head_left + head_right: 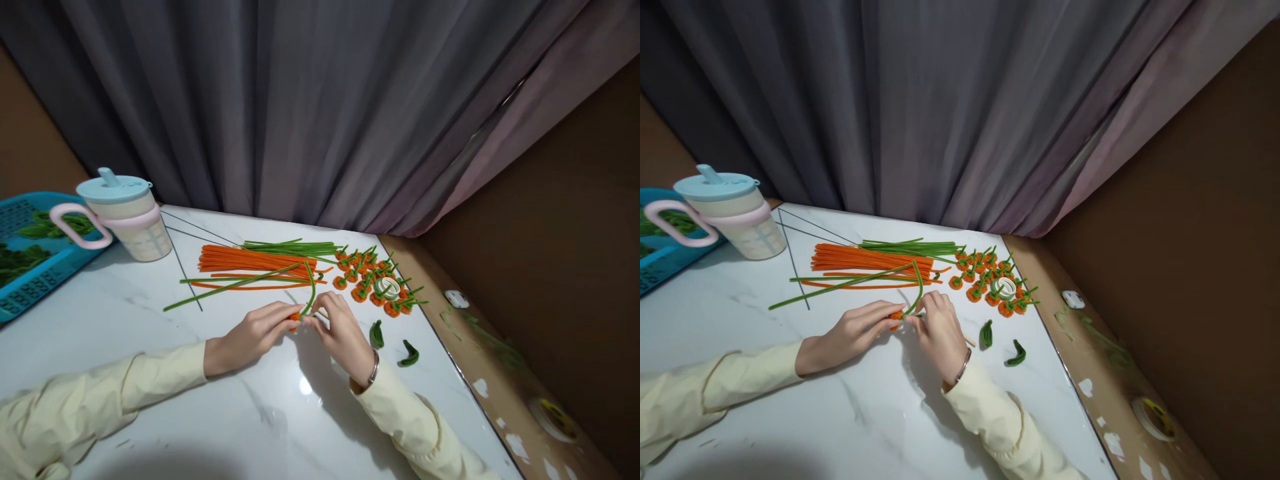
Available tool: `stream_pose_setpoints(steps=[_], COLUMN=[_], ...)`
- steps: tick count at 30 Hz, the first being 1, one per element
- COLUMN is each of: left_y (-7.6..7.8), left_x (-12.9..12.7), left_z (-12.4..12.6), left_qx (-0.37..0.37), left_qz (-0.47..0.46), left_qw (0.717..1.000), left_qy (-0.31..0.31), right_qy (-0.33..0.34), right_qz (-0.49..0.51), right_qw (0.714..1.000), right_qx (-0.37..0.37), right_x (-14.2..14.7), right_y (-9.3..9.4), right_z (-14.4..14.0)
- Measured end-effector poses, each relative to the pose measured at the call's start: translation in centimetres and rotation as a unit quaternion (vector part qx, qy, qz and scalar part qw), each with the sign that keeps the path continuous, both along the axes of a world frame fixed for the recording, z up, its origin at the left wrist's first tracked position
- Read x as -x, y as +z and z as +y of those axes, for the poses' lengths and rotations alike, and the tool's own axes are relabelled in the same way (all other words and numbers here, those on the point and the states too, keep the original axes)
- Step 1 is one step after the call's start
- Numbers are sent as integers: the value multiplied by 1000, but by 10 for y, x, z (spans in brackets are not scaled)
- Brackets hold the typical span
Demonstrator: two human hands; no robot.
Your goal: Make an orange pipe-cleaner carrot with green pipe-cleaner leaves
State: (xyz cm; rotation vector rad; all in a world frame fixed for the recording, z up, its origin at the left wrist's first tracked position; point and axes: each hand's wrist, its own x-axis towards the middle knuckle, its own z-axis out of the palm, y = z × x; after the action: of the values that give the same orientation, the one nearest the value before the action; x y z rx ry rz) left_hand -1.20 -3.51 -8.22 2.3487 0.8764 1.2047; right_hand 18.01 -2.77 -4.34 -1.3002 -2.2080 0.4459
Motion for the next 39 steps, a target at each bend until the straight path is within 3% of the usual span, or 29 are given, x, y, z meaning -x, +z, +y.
stream_pose_setpoints(steps=[8, 13, 17, 21, 27, 33, 39], left_y=[-6, -4, 0, -1, -3, -1, -1], left_x=[2, 1, -2, -3, 1, 0, 1], left_z=[0, -5, -7, -5, -2, -3, -3], left_qx=[-95, -70, -113, -145, -201, -219, -241], left_qz=[7, 16, 14, 21, 70, 101, 109], left_qw=[995, 996, 993, 989, 976, 970, 964], left_qy=[-6, 44, 25, -9, -45, -39, -41], right_qy=[54, 51, 39, 26, 0, 10, 10], right_qz=[116, 107, 78, 99, 182, 141, 233], right_qw=[973, 978, 982, 966, 917, 943, 878], right_qx=[192, 171, 165, 236, 354, 300, 418], right_x=[1, 4, 5, 6, 8, 8, 9], right_y=[6, 8, 8, 8, 6, 7, 5], right_z=[1, -5, -9, -10, -10, -14, -6])
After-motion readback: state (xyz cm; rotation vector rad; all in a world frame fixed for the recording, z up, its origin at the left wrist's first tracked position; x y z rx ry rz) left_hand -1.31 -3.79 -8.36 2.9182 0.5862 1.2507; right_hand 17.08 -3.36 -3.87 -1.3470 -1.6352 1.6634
